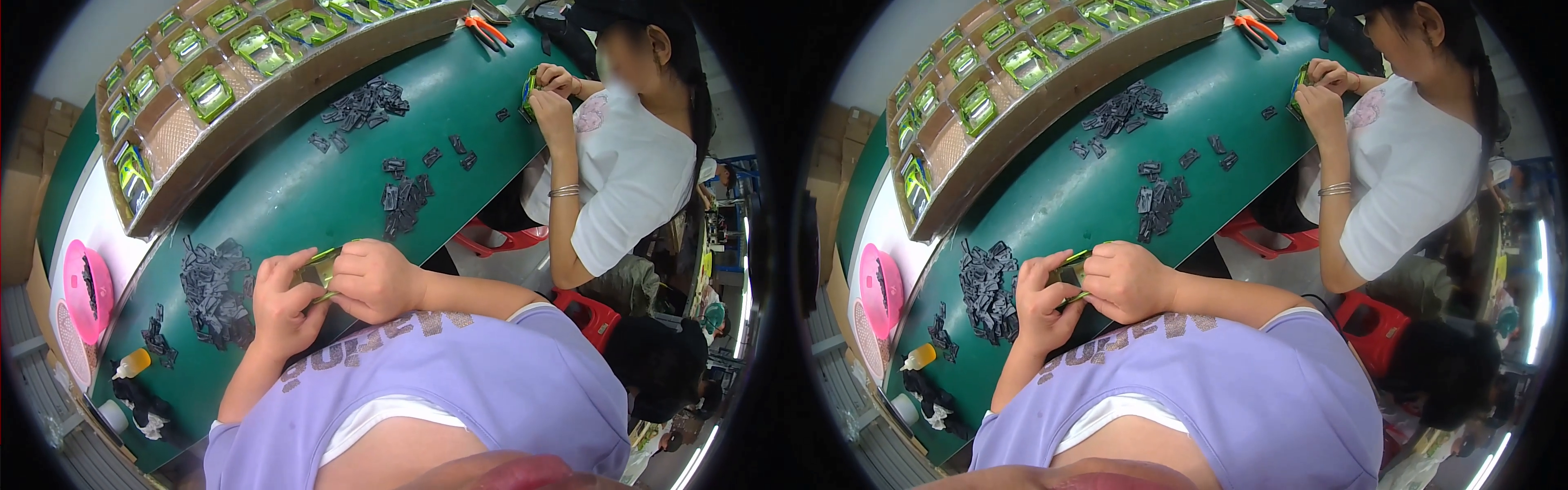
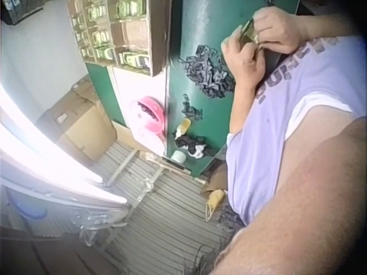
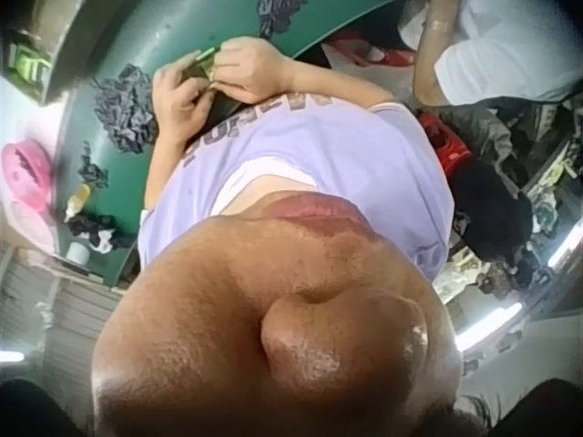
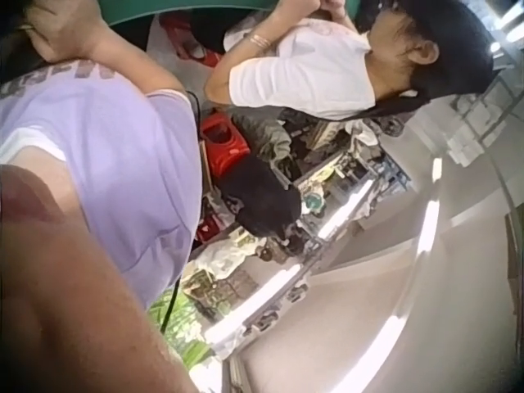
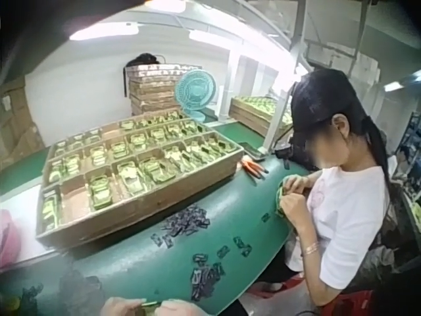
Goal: The person applies adhesive from a dispenser bottle to small plastic parts, then takes a toy car body from a tray and fits components onto it by hand.
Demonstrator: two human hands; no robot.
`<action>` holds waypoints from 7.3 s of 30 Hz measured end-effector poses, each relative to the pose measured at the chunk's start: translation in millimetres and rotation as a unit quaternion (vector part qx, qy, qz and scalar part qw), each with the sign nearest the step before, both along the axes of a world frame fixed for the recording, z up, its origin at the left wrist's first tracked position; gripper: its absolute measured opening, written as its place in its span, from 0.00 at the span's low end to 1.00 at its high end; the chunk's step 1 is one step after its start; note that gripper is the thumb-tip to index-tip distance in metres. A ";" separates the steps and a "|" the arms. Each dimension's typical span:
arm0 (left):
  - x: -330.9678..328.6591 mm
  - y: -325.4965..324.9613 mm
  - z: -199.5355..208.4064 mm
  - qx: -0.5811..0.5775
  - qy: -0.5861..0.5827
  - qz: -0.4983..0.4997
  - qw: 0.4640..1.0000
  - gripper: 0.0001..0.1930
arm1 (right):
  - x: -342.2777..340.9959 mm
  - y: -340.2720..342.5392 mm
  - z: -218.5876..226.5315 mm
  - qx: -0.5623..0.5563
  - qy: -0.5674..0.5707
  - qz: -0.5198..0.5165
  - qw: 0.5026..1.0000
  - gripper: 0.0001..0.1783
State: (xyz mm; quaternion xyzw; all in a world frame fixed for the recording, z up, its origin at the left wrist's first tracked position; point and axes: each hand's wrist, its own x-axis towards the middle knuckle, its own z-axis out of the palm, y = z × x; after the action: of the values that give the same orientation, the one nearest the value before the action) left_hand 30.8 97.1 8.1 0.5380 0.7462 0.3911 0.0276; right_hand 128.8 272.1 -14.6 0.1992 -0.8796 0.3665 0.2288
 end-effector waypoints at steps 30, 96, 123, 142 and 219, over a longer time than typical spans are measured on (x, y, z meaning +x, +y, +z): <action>-3.0 -3.2 3.3 -0.018 -0.039 -0.020 0.999 0.12 | -1.5 4.2 1.0 -0.011 -0.021 0.014 1.000 0.09; -3.1 -12.3 -8.1 0.022 -0.765 0.026 0.643 0.14 | -15.2 19.6 42.4 0.149 -0.101 0.063 0.982 0.08; 2.5 -7.8 -5.0 0.005 -0.754 0.046 0.655 0.14 | -21.1 22.3 24.4 -0.103 -0.194 0.066 0.973 0.03; -1.2 -3.5 -14.8 0.175 -0.573 0.224 0.768 0.17 | 1.3 -33.9 34.0 0.036 0.013 -0.064 0.997 0.11; -3.9 -5.3 -15.5 0.325 -0.613 0.170 0.699 0.19 | -5.4 -41.4 16.7 -0.694 -0.548 0.137 0.447 0.17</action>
State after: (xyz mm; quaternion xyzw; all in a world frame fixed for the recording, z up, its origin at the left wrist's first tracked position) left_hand 26.9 91.8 -7.4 0.0183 0.4692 0.8509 0.2354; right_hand 123.5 230.7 2.1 -0.1500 -0.2368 0.9146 -0.2915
